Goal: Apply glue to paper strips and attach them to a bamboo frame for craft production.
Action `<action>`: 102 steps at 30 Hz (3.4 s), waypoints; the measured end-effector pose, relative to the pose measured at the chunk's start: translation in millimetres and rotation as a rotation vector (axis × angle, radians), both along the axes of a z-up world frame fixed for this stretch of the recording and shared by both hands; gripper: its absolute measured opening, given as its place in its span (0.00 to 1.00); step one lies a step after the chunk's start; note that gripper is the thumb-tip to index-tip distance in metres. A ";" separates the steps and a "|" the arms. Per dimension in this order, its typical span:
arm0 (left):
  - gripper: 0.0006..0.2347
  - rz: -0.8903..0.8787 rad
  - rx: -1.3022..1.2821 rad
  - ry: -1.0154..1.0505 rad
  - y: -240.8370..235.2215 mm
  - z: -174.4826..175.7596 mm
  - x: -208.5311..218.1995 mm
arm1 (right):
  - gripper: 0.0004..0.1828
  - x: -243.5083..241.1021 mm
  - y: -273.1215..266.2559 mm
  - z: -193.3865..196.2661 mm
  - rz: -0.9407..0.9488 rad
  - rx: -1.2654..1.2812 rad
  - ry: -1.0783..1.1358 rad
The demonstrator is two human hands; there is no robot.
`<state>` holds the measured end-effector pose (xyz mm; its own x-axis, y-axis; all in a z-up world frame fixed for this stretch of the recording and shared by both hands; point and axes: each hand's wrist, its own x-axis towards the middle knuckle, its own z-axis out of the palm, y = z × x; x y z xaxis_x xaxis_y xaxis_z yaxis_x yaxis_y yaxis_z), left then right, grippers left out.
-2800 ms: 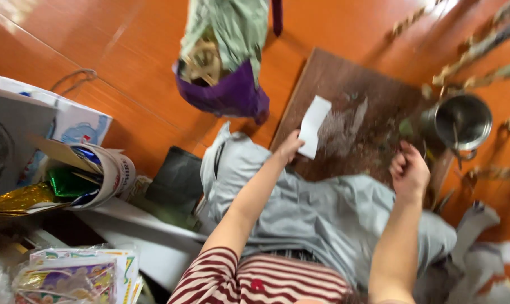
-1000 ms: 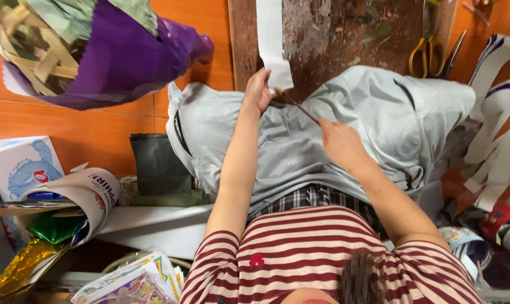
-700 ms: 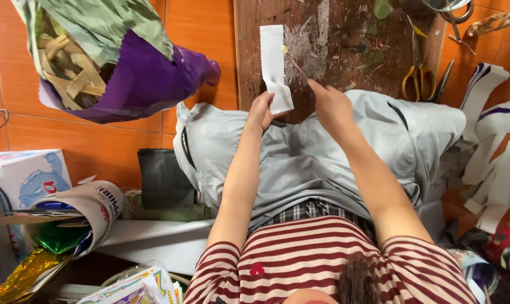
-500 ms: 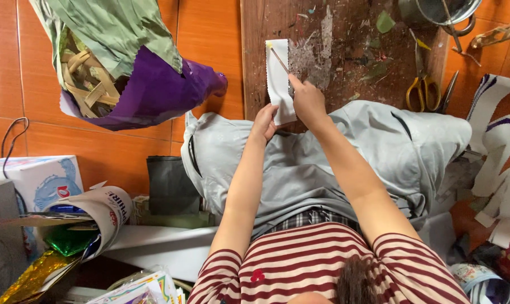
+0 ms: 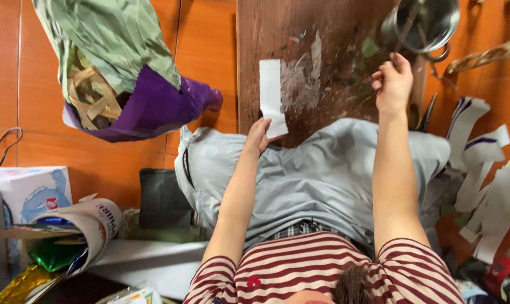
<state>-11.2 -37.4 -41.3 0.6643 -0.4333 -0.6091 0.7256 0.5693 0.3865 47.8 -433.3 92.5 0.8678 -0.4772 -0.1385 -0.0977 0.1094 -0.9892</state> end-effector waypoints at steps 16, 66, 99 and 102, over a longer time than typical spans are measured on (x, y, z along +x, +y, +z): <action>0.10 0.135 -0.166 -0.145 9.6 57.2 -1.4 | 0.19 14.4 -61.4 -13.1 -0.353 1.133 -0.253; 0.05 0.909 0.462 -0.681 233.1 313.2 -109.6 | 0.05 -18.8 314.1 172.4 1.003 -0.052 -0.111; 0.16 1.105 1.088 -0.844 335.1 323.5 47.2 | 0.11 5.3 420.0 215.4 0.805 -0.071 -0.387; 0.19 0.967 1.081 -0.869 333.3 321.9 53.2 | 0.11 7.0 427.0 216.2 0.787 -0.063 -0.355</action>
